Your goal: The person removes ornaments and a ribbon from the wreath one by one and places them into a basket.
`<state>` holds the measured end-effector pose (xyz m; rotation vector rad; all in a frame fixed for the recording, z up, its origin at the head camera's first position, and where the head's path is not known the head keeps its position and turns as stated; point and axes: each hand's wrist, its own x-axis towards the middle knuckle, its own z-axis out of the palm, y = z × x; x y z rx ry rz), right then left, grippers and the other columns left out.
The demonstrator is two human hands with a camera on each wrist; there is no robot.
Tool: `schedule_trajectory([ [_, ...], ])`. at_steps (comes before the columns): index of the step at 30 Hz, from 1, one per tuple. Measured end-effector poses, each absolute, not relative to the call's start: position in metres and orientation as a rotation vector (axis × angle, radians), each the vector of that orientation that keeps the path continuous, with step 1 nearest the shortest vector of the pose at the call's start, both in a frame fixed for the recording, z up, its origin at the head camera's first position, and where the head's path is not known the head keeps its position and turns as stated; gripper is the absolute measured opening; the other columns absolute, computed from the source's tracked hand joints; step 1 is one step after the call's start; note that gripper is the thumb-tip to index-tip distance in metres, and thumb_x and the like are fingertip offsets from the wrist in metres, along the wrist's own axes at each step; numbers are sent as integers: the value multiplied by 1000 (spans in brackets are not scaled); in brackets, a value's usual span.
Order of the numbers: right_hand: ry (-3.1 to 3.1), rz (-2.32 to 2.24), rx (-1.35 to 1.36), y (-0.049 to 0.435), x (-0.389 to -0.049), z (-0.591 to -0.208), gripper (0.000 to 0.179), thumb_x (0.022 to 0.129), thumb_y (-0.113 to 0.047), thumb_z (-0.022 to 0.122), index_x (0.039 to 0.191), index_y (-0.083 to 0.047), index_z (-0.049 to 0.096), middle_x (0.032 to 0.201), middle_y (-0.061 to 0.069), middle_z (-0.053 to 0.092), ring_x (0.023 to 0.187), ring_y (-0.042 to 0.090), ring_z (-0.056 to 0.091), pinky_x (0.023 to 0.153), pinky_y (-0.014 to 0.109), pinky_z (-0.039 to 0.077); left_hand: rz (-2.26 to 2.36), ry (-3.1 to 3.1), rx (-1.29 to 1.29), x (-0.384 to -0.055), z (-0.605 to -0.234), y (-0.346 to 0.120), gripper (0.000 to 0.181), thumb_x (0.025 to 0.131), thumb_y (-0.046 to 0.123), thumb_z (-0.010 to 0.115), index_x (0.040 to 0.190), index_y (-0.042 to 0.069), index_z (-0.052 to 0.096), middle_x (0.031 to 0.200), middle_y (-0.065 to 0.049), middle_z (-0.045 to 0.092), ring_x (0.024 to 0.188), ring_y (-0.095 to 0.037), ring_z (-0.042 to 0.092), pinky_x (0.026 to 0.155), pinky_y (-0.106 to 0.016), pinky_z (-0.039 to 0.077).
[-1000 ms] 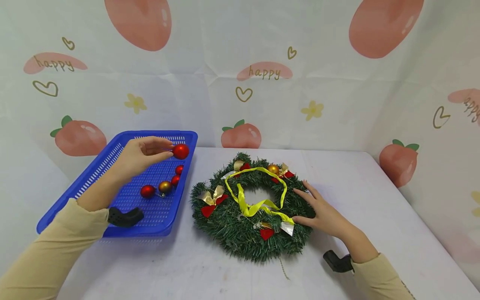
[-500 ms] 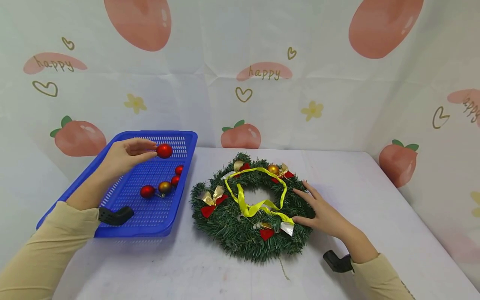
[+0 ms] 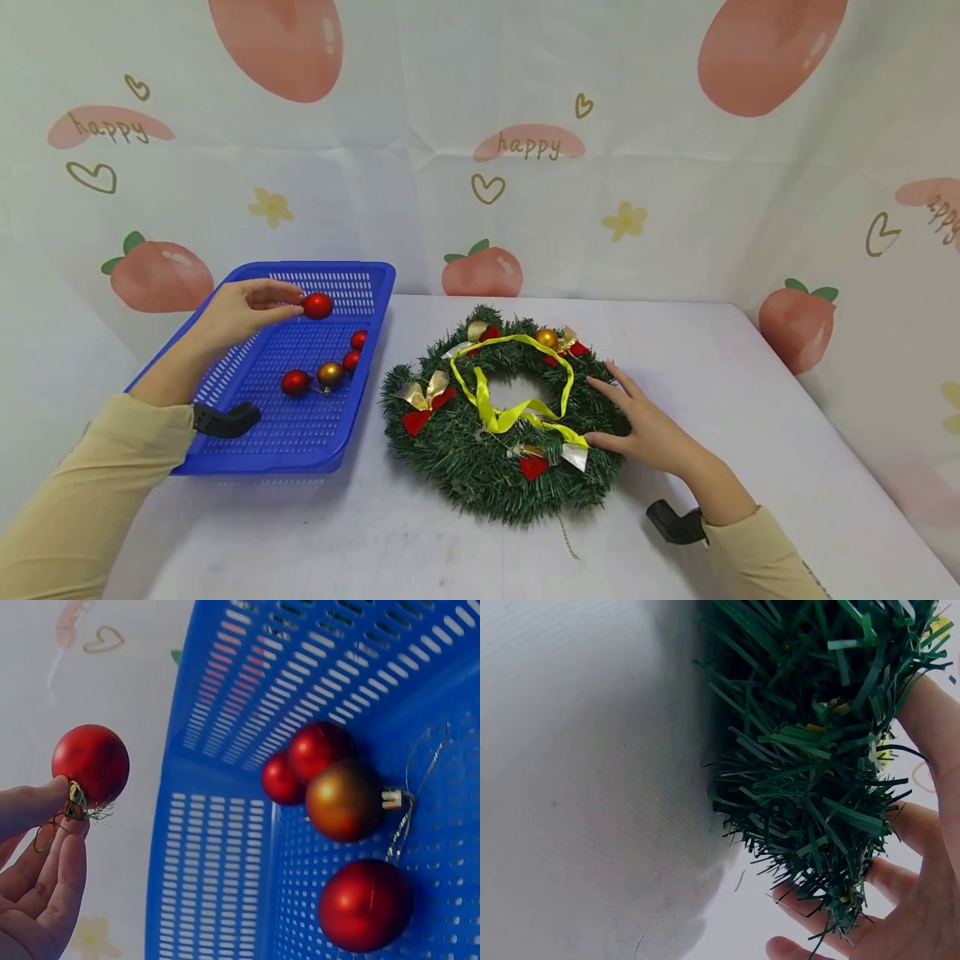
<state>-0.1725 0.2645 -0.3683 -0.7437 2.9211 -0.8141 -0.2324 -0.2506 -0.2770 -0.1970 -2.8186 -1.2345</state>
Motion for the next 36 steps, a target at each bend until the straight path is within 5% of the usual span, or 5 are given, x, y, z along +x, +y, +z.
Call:
schedule_trajectory([
  [4,2920,-811,-741,265,-173,-368,74,83,-30,70,143,-7,33,152,27,12,131,56,23,91,72,33,-1245,-2850,-191,-236,-279,-254,45,91,25,60,127,-1,53,126,-25,57,114,-35,56,77,-5,45],
  [12,2928,-801,-744,265,-174,-368,74,83,-30,70,143,-8,33,152,27,13,131,56,24,90,72,34,-1223,-2901,-214,-243,-285,-257,44,91,23,60,126,-3,53,126,-27,57,115,-37,56,99,-48,46],
  [23,2930,-799,-755,266,-175,-369,74,83,-30,70,143,-7,34,151,28,13,131,56,24,91,72,33,-1167,-2911,-255,-242,-287,-253,41,90,21,62,120,-6,57,120,-27,60,111,-37,58,95,-45,48],
  [36,2928,-797,-742,265,-174,-369,74,82,-30,70,143,-7,34,151,28,13,130,56,25,91,72,33,-1229,-2865,-394,-232,-266,-224,40,90,30,61,120,3,60,122,-20,61,113,-34,59,99,-50,45],
])
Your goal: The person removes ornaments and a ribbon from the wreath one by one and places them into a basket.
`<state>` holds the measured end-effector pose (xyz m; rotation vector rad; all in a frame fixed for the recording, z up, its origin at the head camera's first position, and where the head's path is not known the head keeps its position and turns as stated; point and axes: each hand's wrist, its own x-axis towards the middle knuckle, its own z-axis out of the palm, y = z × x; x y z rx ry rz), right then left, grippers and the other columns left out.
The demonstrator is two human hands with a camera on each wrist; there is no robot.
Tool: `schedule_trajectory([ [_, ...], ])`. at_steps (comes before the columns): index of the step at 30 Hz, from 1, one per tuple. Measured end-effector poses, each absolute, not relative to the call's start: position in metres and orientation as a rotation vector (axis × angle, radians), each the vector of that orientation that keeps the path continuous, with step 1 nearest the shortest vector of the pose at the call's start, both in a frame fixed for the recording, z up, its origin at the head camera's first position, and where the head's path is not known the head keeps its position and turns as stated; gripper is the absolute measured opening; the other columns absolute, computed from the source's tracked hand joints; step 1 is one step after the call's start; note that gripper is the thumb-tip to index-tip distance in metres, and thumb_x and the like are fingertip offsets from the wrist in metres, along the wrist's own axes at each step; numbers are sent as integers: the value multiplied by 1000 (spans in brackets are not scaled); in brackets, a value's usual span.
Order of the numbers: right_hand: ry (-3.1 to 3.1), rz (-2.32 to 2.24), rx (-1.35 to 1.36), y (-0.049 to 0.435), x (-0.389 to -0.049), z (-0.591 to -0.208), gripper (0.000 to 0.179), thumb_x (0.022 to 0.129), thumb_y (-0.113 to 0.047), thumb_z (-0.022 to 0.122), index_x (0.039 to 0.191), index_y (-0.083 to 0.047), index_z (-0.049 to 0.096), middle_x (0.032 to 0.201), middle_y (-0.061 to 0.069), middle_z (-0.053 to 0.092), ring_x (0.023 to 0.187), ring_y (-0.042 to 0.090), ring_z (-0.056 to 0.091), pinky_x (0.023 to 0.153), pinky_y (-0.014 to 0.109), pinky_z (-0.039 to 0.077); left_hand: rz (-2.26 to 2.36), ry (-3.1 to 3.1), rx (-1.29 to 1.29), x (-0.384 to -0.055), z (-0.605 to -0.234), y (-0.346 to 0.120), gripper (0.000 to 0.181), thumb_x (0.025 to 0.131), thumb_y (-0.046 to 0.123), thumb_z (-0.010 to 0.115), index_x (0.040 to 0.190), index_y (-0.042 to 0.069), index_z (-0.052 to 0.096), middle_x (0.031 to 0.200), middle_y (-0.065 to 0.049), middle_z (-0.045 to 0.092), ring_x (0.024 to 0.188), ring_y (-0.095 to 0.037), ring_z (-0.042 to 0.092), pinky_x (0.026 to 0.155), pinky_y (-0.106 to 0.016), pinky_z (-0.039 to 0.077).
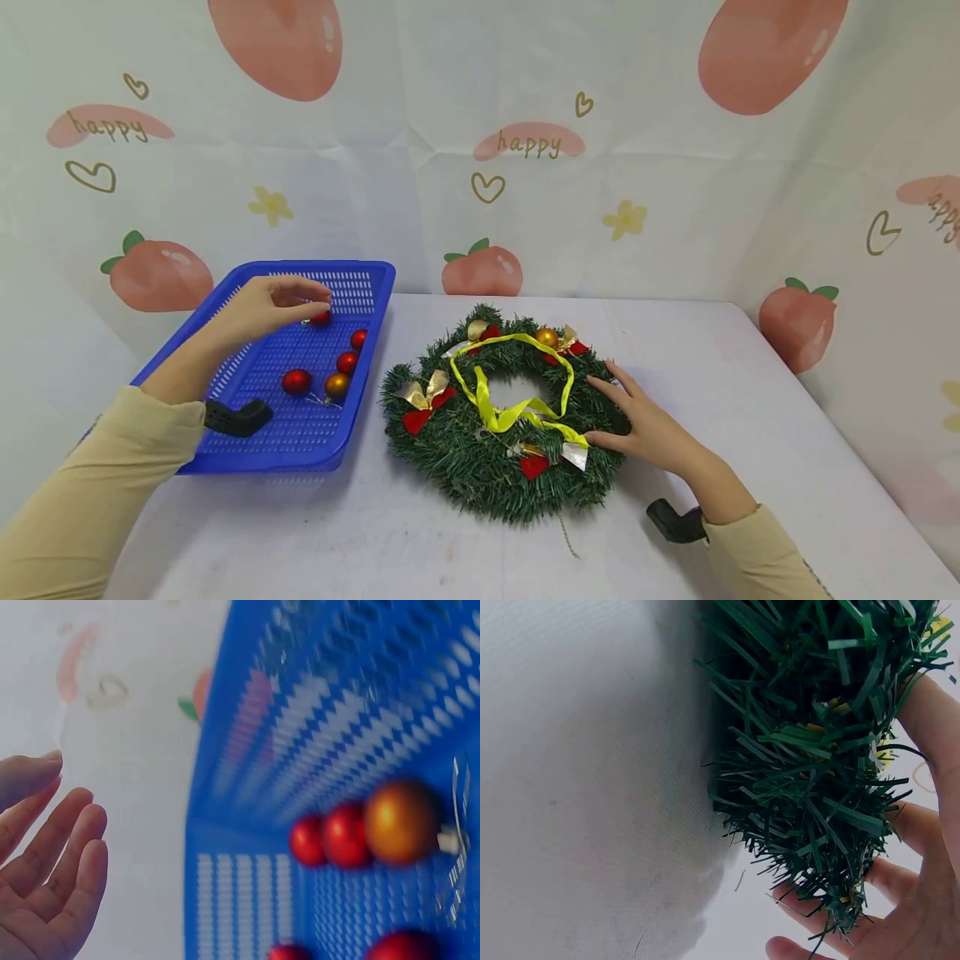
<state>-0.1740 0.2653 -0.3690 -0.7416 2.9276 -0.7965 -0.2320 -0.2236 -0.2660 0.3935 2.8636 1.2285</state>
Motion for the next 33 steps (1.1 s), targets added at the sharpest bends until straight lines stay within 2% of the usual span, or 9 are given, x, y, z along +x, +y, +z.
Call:
schedule_trajectory([
  [12,2929,-802,-751,265,-173,-369,74,82,-29,70,142,-6,34,150,28,14,130,56,25,90,72,34,1282,2731,691,-221,-258,-157,27,87,19,66,112,7,66,112,-13,68,97,-24,67,85,-36,54],
  [20,2923,-806,-742,265,-173,-368,74,83,-31,70,143,-8,33,151,27,13,131,55,25,90,72,34,1288,2618,879,-218,-259,-121,26,87,14,65,110,5,66,110,-15,68,96,-23,67,90,-37,53],
  [33,2923,-804,-748,266,-174,-369,74,83,-30,70,143,-8,33,151,27,13,130,56,25,90,72,34,1251,2579,1005,-231,-267,-70,25,87,15,65,110,5,65,104,-12,68,91,-21,68,87,-29,54],
])
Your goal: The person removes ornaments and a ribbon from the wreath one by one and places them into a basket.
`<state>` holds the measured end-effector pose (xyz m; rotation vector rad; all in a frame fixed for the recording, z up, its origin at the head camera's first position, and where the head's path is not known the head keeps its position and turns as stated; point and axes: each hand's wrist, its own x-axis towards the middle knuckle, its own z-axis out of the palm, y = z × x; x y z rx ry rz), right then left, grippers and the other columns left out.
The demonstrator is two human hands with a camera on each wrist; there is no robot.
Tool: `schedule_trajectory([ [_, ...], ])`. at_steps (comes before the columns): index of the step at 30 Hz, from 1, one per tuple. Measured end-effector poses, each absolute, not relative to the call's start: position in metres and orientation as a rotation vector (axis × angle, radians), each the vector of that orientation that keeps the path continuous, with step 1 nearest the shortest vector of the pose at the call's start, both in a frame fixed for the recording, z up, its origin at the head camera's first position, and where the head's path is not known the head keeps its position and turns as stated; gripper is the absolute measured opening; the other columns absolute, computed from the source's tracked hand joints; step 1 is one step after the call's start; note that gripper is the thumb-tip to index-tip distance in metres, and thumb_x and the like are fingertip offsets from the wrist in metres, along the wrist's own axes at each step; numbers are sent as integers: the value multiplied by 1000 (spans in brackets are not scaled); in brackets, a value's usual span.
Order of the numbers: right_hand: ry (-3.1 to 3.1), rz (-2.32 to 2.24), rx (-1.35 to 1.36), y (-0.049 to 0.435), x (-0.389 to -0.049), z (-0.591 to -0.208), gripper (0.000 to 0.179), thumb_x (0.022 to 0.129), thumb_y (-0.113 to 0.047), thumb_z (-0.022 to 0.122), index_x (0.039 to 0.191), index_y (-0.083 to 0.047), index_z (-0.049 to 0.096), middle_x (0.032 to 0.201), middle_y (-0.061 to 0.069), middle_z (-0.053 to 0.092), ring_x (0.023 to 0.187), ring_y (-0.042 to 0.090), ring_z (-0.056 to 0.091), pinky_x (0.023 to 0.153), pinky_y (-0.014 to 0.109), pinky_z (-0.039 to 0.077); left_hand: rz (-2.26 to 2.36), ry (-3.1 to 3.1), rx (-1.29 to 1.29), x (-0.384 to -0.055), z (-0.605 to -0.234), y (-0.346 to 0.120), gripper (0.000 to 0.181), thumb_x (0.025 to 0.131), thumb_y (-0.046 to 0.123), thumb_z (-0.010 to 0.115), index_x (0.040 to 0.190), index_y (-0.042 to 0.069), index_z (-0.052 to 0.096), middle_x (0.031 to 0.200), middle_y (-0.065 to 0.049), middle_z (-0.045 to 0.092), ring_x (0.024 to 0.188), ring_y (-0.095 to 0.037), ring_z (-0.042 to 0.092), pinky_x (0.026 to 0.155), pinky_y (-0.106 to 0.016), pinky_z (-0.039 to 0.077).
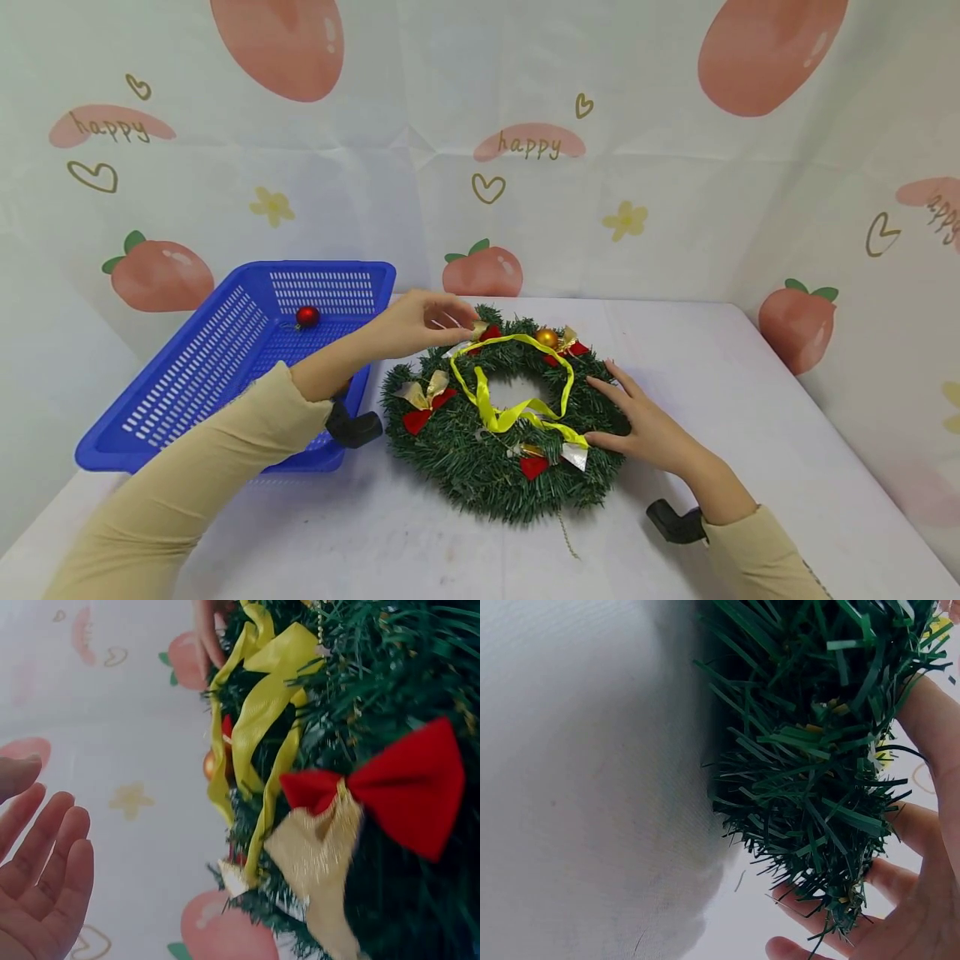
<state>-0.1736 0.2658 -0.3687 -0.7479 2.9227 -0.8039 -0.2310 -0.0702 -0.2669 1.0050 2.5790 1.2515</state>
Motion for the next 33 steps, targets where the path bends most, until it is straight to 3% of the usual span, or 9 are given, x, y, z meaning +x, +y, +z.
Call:
schedule_trajectory([
  [7,2918,-804,-745,266,-175,-368,74,83,-30,70,143,-8,33,151,27,13,131,56,24,90,72,33,1216,2551,1041,-238,-269,-48,26,88,14,64,113,4,64,104,-12,68,90,-20,66,79,-24,53],
  [16,2919,-799,-745,266,-174,-369,74,83,-30,70,143,-7,33,151,28,13,130,56,25,90,72,34,1208,2570,1051,-252,-276,-21,27,88,16,64,113,4,64,107,-13,67,96,-23,66,82,-19,52],
  [24,2917,-806,-739,266,-174,-369,74,83,-30,70,143,-8,33,151,28,13,130,56,25,90,72,34,1241,2565,910,-266,-283,6,28,90,19,62,115,6,64,110,-11,67,103,-24,64,82,-22,53],
  [33,2914,-819,-737,265,-174,-369,74,83,-29,70,143,-7,34,152,27,12,130,56,25,90,72,33,1336,2567,747,-280,-296,28,28,91,22,60,116,9,64,114,-10,64,105,-22,60,72,-21,49],
])
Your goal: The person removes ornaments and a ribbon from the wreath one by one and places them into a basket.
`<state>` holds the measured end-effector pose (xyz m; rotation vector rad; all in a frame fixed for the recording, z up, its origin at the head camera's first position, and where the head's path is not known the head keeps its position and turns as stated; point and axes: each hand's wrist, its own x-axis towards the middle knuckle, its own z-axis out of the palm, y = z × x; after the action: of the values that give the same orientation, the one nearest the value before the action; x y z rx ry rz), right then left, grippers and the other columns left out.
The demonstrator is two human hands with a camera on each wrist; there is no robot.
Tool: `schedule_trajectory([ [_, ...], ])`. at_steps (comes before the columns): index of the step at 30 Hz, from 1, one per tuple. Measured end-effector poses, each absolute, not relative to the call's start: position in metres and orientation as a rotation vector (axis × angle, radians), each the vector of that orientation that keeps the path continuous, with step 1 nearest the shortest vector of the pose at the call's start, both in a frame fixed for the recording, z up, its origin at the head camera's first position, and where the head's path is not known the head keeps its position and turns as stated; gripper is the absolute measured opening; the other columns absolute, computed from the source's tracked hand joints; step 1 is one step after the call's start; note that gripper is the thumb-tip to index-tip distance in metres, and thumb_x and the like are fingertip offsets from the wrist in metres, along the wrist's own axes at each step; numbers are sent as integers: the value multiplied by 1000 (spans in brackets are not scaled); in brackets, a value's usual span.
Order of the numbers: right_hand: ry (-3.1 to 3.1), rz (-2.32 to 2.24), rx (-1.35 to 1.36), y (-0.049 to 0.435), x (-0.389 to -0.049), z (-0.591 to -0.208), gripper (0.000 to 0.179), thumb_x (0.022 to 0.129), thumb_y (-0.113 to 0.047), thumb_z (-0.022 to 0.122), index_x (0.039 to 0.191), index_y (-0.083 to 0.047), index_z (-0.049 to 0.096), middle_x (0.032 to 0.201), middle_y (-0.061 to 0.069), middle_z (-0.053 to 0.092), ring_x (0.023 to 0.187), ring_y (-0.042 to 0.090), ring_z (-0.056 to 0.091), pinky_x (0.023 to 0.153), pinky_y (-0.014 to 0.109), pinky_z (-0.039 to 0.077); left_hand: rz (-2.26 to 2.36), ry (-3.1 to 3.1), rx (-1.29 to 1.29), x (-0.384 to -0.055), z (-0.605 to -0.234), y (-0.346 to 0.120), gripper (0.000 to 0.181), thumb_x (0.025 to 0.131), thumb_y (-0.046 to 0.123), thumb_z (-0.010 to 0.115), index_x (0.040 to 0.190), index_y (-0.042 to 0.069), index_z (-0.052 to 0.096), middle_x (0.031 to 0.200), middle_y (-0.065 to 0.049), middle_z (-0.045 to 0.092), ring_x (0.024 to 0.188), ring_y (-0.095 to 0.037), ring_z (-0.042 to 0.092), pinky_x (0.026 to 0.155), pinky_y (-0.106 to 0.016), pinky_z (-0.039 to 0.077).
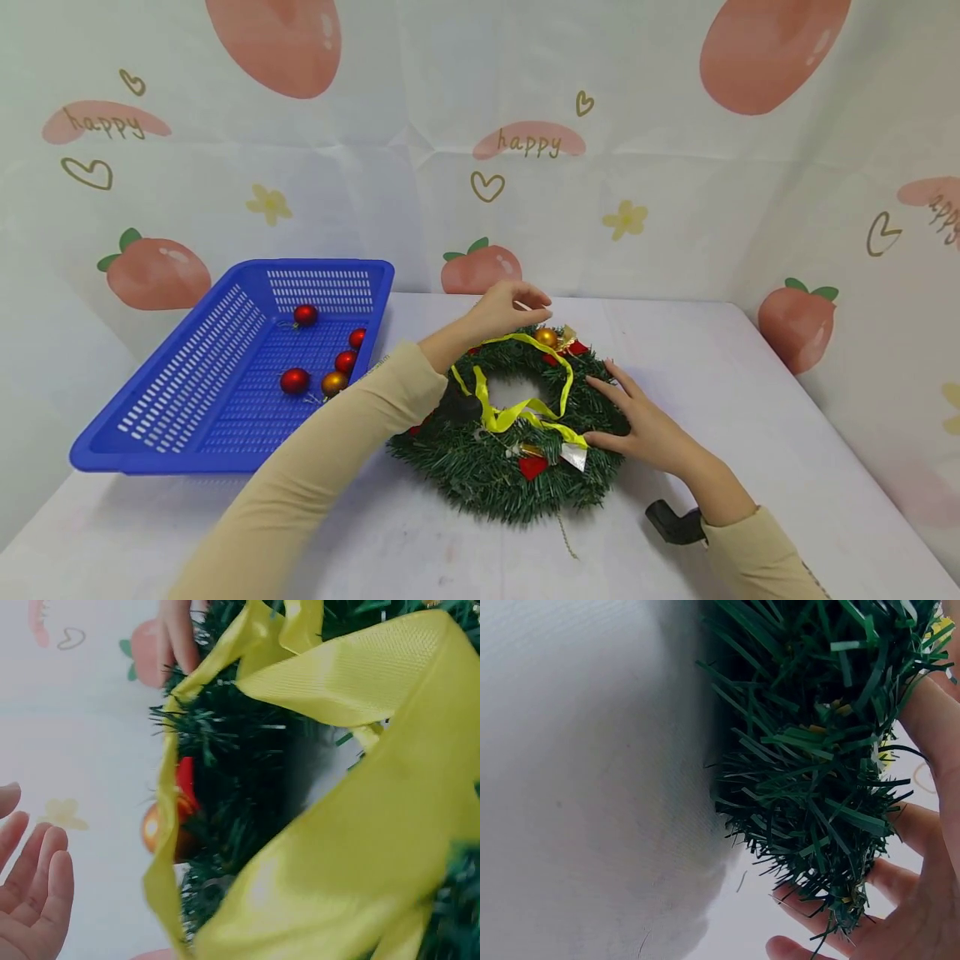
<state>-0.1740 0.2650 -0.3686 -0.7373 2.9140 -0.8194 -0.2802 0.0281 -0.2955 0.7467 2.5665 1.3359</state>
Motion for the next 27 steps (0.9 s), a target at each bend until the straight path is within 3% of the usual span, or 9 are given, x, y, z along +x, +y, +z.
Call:
schedule_trajectory([
  [18,2931,-818,-744,265,-174,-372,73,83,-29,70,143,-8,34,152,27,13,130,56,26,89,72,35,1199,2643,555,-289,-327,41,37,90,23,62,124,7,59,126,-14,60,115,-26,57,90,-34,51],
  [25,2934,-822,-760,265,-174,-372,73,83,-28,70,143,-8,34,151,28,14,130,56,26,89,72,34,1013,2686,594,-298,-339,46,48,87,27,65,129,6,55,127,-10,60,114,-22,58,91,-32,50],
  [27,2935,-825,-763,265,-174,-371,73,83,-28,70,143,-7,34,151,29,14,129,56,26,89,72,34,967,2722,649,-317,-361,51,48,87,30,65,129,8,56,124,-7,61,109,-18,60,85,-27,52],
])
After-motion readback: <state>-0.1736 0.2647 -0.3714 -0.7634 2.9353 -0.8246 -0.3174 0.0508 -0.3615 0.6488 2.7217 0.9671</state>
